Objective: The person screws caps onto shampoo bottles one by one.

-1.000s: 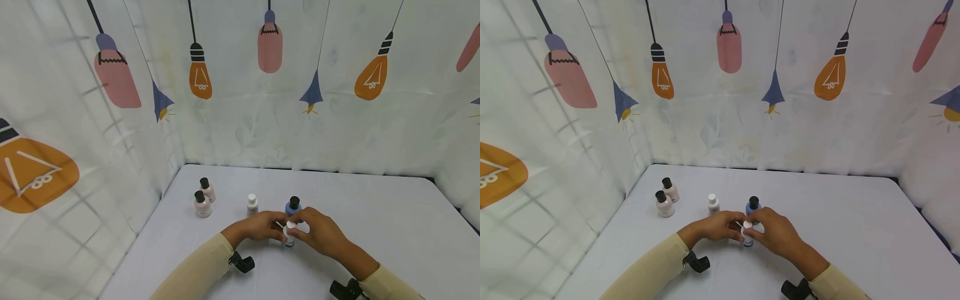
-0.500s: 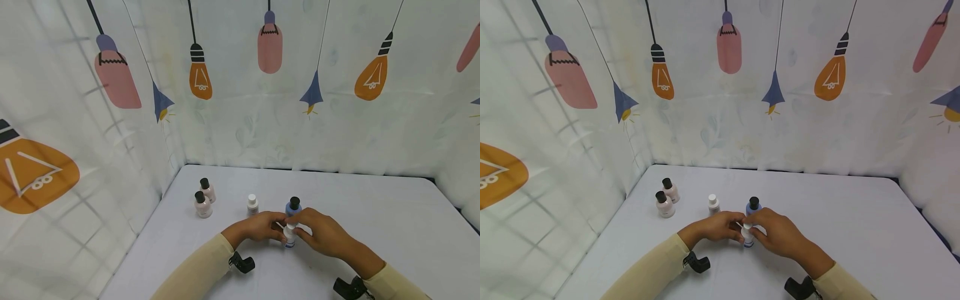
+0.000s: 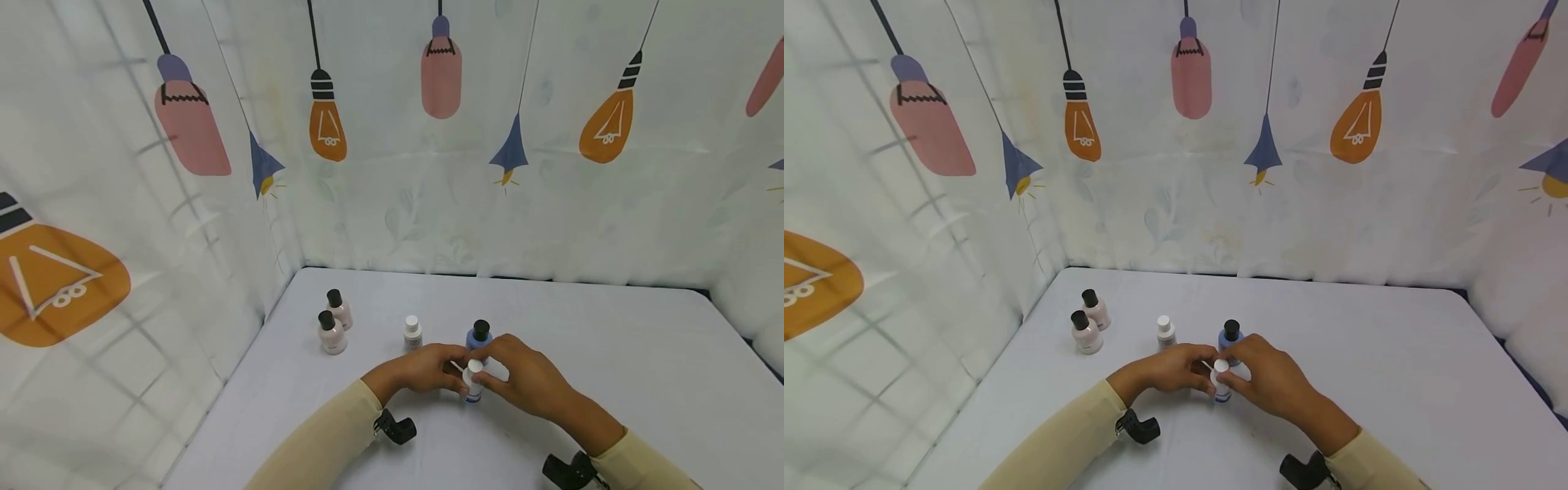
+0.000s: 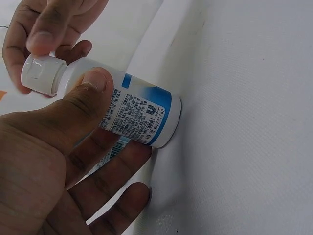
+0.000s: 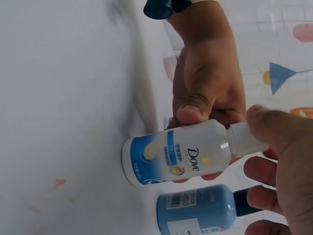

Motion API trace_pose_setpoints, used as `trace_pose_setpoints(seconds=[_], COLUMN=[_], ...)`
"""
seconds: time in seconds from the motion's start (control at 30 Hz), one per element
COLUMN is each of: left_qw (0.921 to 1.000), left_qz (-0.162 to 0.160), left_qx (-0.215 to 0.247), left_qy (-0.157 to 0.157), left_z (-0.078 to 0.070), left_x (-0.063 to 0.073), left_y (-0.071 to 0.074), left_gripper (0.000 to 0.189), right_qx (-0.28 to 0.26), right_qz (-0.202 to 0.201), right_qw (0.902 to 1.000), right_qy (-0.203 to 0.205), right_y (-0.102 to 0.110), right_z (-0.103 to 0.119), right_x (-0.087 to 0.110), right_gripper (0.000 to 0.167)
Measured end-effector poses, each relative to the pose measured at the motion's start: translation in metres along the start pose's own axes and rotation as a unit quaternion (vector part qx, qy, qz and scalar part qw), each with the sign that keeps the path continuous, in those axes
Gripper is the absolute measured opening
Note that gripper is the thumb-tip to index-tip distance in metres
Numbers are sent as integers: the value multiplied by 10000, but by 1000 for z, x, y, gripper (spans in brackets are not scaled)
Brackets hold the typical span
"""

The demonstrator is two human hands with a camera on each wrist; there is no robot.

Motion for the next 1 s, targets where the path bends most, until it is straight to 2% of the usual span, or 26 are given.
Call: trace_pose_setpoints(seconds=[0.17,0.33,0.6,0.7,0.83,1.0], left_qw=[9999,9999,9999,10000,9999,9998], left_qz=[-23,-4,24,10,-43,-52], left_qx=[26,63,92,80,61,74], left_qy=[127,134,44,31,92,156], left_z=[2,3,0,-1,0,0], left_x=[1,1,0,0,1,2], left_y=[1,1,0,0,1,1], left_gripper=[44,39,34,34,40,48], right_qx=[-37,-20,-21,-22,-108,-246], right_qz=[232,413,239,203,198,434], right_qw=[9994,9982,9994,9992,9995,9987], right_qy=[235,427,-248,-352,-219,143], right_y=[0,-4,-5,-6,-5,-5], right_z=[1,3,-2,-3,-3,1], right_x=[0,-1,-1,-1,0,0], right_gripper=[45,34,27,28,35,41])
Point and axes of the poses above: each hand's wrist, its own x-axis away from the middle knuckle, its own y-axis out of the back of the hand, z = x × y, the point moved 8 cm from there along -x, towards the middle knuckle, and after that the axes turned 1 degree about -x, right-handed, at the moved point
